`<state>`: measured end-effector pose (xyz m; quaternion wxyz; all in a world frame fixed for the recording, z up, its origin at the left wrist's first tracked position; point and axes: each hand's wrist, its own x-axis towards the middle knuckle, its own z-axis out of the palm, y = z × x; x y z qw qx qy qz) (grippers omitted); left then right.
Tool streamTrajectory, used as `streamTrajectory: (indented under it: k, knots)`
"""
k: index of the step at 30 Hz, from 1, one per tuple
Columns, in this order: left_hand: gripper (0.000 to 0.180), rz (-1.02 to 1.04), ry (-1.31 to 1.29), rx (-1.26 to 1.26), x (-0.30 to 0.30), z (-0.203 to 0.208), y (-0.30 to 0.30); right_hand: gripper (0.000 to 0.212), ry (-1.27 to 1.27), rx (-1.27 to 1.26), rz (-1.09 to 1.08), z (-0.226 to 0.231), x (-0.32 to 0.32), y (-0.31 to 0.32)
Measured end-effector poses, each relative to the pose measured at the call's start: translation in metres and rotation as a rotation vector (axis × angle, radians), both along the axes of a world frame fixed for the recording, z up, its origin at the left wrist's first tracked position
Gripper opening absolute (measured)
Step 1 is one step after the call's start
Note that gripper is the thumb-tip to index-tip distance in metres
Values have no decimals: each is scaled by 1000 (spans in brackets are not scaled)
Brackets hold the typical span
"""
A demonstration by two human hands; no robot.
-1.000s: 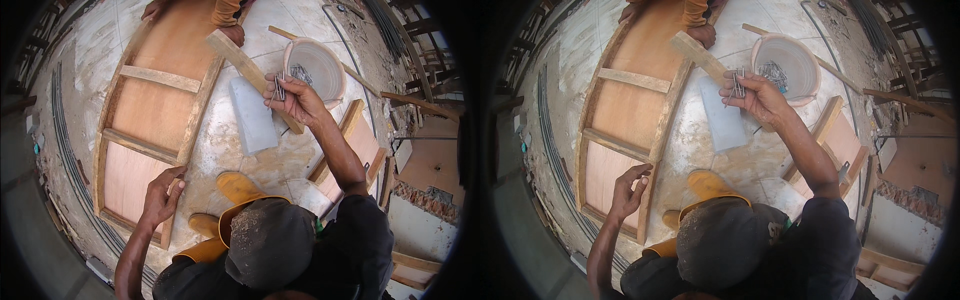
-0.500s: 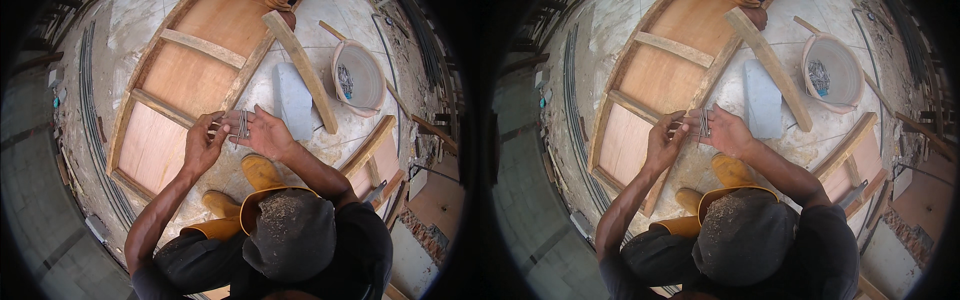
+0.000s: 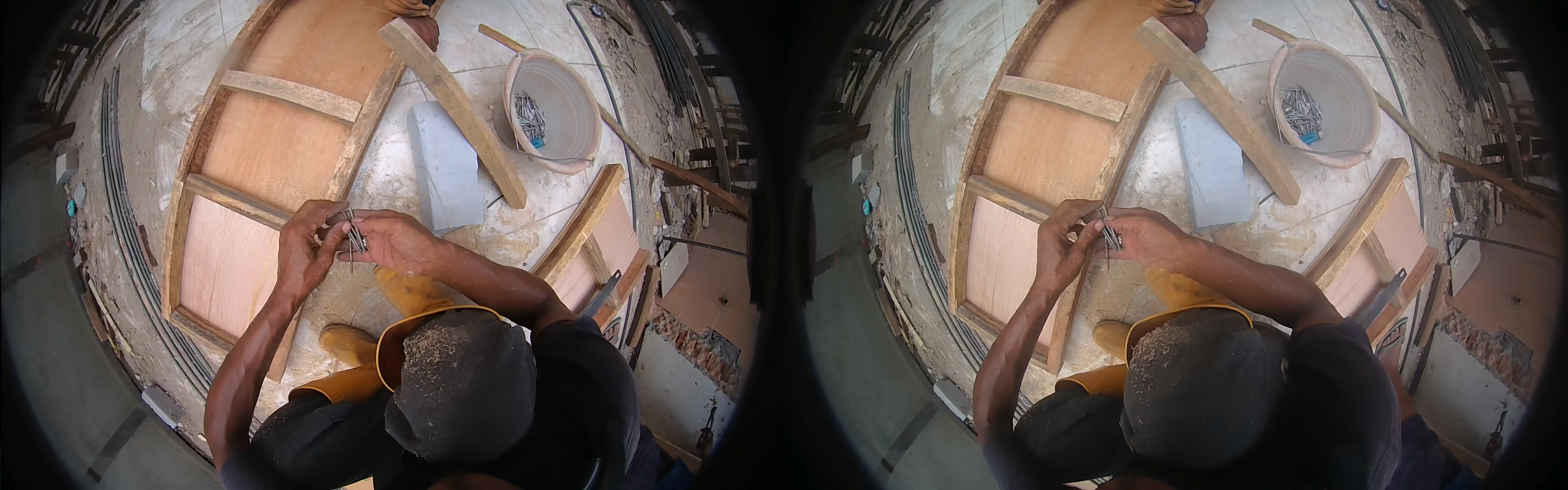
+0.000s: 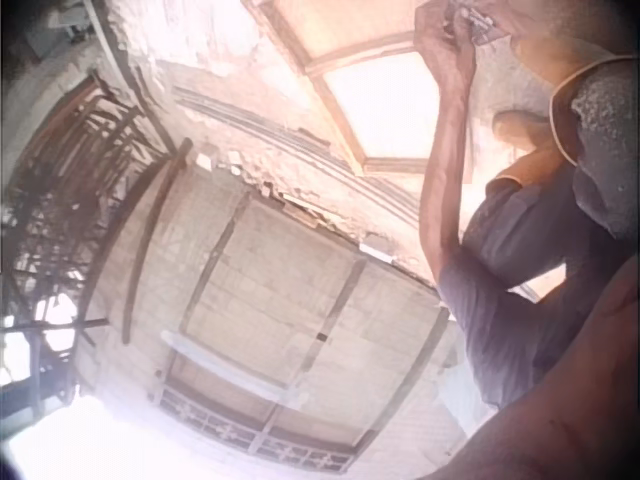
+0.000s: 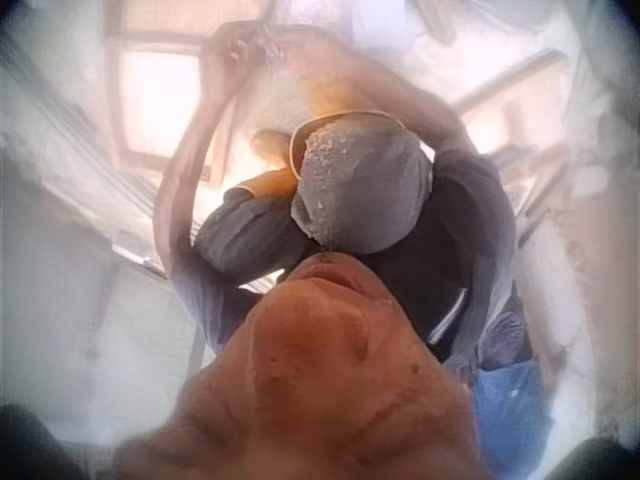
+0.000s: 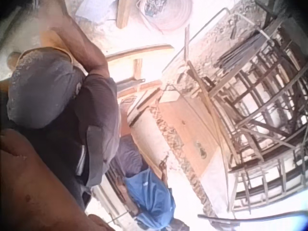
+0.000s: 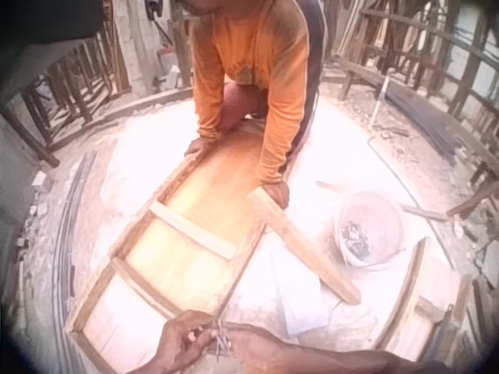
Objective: The person assembles a wooden frame by aligning wood pieces, retrieving nails from a bucket, and securing a wooden block inside the frame using a hammer.
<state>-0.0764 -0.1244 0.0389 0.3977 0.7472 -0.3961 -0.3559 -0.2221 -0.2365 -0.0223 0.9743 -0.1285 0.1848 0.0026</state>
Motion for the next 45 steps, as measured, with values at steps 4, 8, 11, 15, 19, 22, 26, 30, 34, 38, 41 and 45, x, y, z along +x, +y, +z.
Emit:
streamTrajectory:
  k: [4, 8, 11, 15, 19, 22, 26, 30, 34, 38, 41, 45]
  knots:
    - [11, -4, 71, -32, 5, -9, 9, 30, 7, -108, 91, -3, 1, 8]
    - [6, 68, 251, -54, 3, -9, 8, 33, -41, -191, 138, -1, -1, 7]
    - [5, 153, 304, 24, 2, -5, 7, 36, -67, -241, 155, 0, 0, 7]
    - [10, 227, 480, 119, 0, 5, -5, 39, -52, -249, 137, 4, -2, 5]
    - [15, 181, 434, 71, 11, -6, 7, 41, -44, -259, 162, 10, 7, 9]
    - [16, 214, 467, 158, 12, -1, 7, 42, -14, -220, 172, 8, 5, 7]
    - [14, 185, 492, 62, 13, -12, 12, 42, -3, -143, 149, 10, 4, 5]
    - [13, 115, 381, 15, 12, -20, 14, 41, -19, -96, 129, 10, 1, 7]
    - [14, 104, 389, -15, 16, -19, 17, 40, 30, -60, 113, 15, 3, 6]
    - [18, -109, -24, -72, 18, 1, 12, 37, 62, -57, 70, 11, 2, 6]
    - [23, -245, -297, -75, 20, 4, 13, 35, 61, -36, 81, 9, 2, 4]
    - [28, -396, -478, -135, 18, -3, 14, 35, 82, -43, 67, 5, -2, 4]
